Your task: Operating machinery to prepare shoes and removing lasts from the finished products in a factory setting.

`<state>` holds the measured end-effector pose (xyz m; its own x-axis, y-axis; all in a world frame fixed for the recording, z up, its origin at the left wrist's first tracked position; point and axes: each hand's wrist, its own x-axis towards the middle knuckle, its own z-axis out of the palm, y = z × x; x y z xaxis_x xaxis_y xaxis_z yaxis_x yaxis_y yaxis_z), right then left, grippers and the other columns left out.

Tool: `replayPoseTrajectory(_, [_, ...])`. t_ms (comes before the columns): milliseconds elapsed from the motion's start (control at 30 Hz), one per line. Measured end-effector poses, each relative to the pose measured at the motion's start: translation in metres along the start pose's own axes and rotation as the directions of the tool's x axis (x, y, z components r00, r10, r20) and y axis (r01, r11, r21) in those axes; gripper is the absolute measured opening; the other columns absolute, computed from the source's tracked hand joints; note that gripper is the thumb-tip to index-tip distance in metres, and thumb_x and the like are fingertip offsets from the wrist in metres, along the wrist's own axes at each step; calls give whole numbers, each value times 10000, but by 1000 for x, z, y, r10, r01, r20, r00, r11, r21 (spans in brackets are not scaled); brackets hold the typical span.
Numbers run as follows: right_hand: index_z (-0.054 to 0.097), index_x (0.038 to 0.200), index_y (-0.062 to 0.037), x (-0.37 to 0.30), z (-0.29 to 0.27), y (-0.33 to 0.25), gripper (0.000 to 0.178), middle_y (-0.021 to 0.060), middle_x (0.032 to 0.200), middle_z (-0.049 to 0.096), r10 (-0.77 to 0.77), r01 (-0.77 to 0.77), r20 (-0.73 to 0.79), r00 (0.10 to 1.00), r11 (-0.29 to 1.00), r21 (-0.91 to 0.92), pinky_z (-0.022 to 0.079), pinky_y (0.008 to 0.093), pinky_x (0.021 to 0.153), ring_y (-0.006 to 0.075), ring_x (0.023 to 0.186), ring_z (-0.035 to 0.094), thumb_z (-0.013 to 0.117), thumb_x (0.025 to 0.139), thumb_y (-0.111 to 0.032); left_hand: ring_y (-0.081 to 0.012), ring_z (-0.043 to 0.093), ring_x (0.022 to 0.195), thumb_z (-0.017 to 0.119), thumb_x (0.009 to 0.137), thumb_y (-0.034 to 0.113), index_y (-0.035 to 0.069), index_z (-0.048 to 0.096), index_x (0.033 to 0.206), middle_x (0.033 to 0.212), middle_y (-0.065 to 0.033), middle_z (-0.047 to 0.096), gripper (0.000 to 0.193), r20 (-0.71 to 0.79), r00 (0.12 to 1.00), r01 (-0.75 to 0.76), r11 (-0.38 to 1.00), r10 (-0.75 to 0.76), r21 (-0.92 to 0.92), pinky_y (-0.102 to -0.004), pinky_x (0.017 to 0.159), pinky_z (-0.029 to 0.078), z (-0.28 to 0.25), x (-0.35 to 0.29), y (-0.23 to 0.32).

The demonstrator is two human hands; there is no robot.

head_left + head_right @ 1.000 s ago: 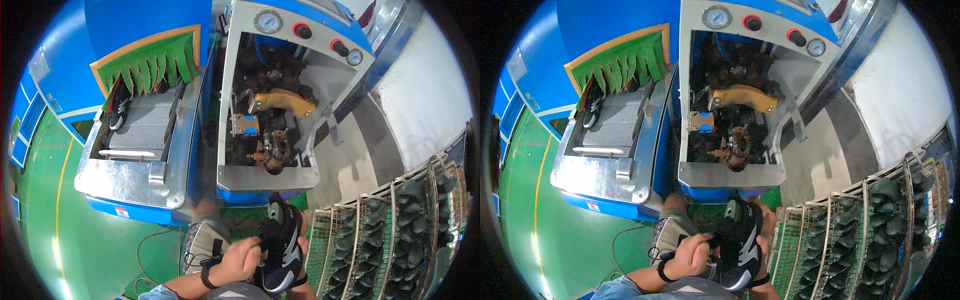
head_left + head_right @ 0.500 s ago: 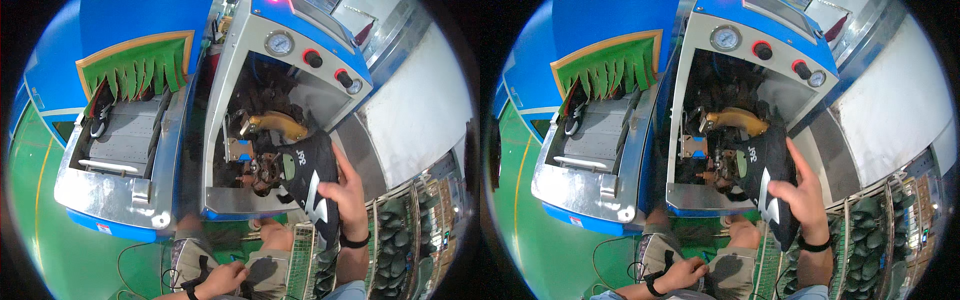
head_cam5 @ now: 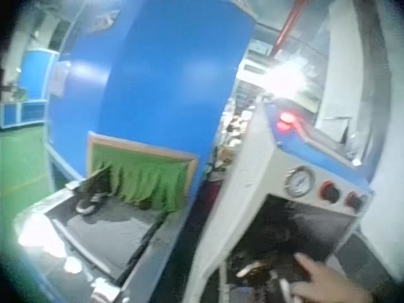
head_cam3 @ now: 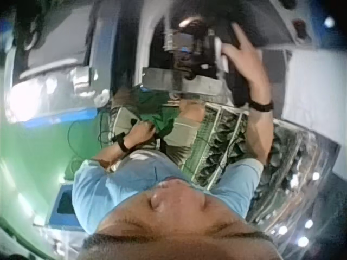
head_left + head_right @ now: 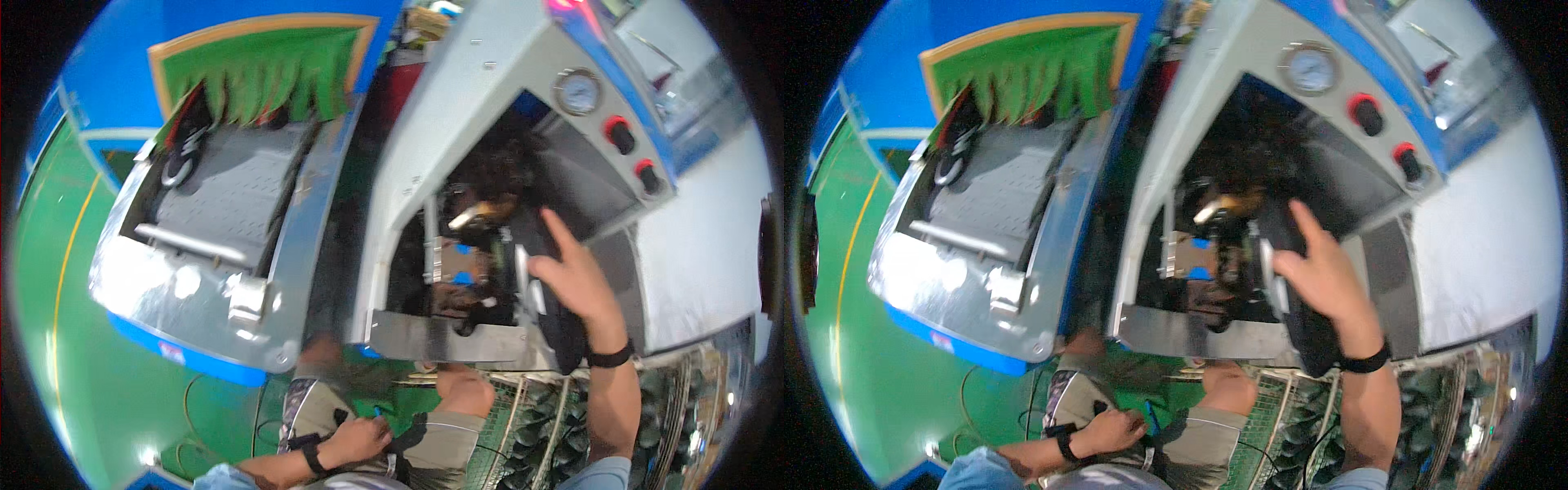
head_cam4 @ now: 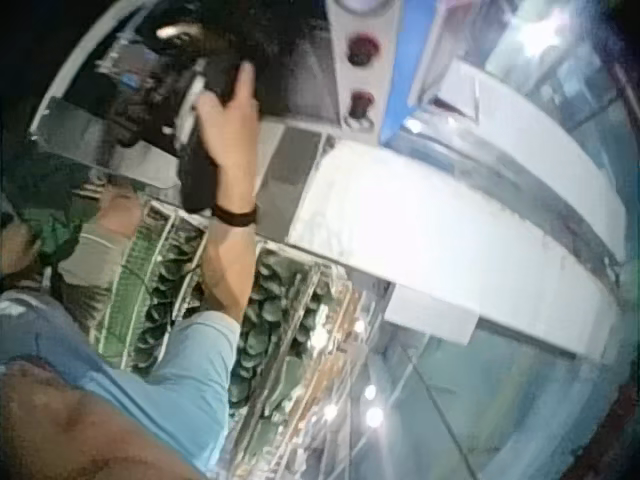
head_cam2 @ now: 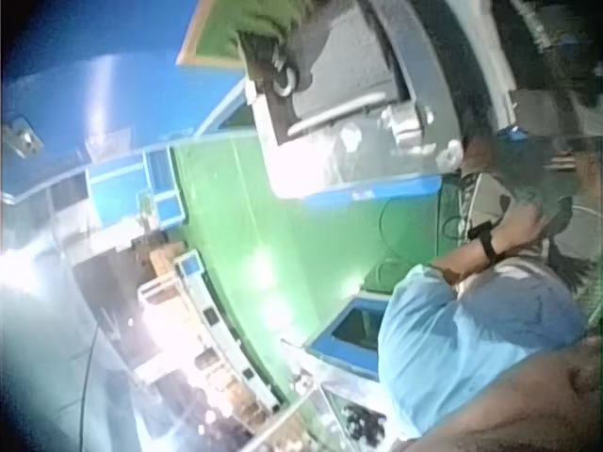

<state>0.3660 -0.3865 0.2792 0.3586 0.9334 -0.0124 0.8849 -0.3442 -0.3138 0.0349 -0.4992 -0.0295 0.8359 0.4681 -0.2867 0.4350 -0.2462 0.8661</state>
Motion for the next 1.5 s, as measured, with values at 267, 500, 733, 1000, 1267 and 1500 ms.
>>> replayPoseTrajectory(267, [296,1603,-64,-10,13,-21,875,336,1269,596,193,-194,-69,979,981,-12,448,439,1024,439,1147,607,601,836,-356,-448,686,825,560,999,362,42,637,1039,885,-239,703,332,-111,994,7,1000,-7,7,-559,740,543,-13,6,-12])
replayPoseTrajectory(500, [173,1643,-184,-19,40,0,832,398,1306,489,56,-116,-378,924,984,-138,461,543,993,567,1112,572,528,909,-352,-440,688,882,540,1006,350,30,649,1043,899,-242,707,340,-154,986,-66,998,64,-3,-548,770,544,-21,-6,28])
replayPoseTrajectory(733, [249,1625,-223,-113,40,-30,886,326,1320,500,-98,51,-519,849,993,-103,493,563,924,548,1102,579,680,851,-214,-397,694,872,531,1037,407,28,663,1133,929,-214,715,413,-134,986,-126,976,103,-179,-478,782,539,-28,-18,74])
replayPoseTrajectory(1000, [517,1451,-54,-301,124,6,855,370,1378,486,-362,260,-564,742,931,-254,481,598,968,594,1170,543,839,672,-199,-260,602,1279,476,975,709,111,202,1623,1488,-165,526,923,128,876,77,126,465,-989,-428,1080,476,-50,-16,123])
replayPoseTrajectory(1267, [-181,1621,-147,-276,98,8,1230,298,1566,328,14,101,-124,992,489,867,462,546,1079,468,1306,528,768,895,-438,-280,726,852,484,1011,555,25,657,1175,988,-112,734,581,311,950,292,438,-31,-850,-420,746,565,-55,-34,113])
replayPoseTrajectory(1500, [479,1381,68,-123,85,-27,523,224,1280,643,130,-50,89,988,-274,961,586,469,861,388,1067,692,560,1038,-319,-496,664,827,550,973,523,-54,643,945,790,-281,661,585,-138,989,-79,988,61,-129,-515,735,525,-79,-63,102])
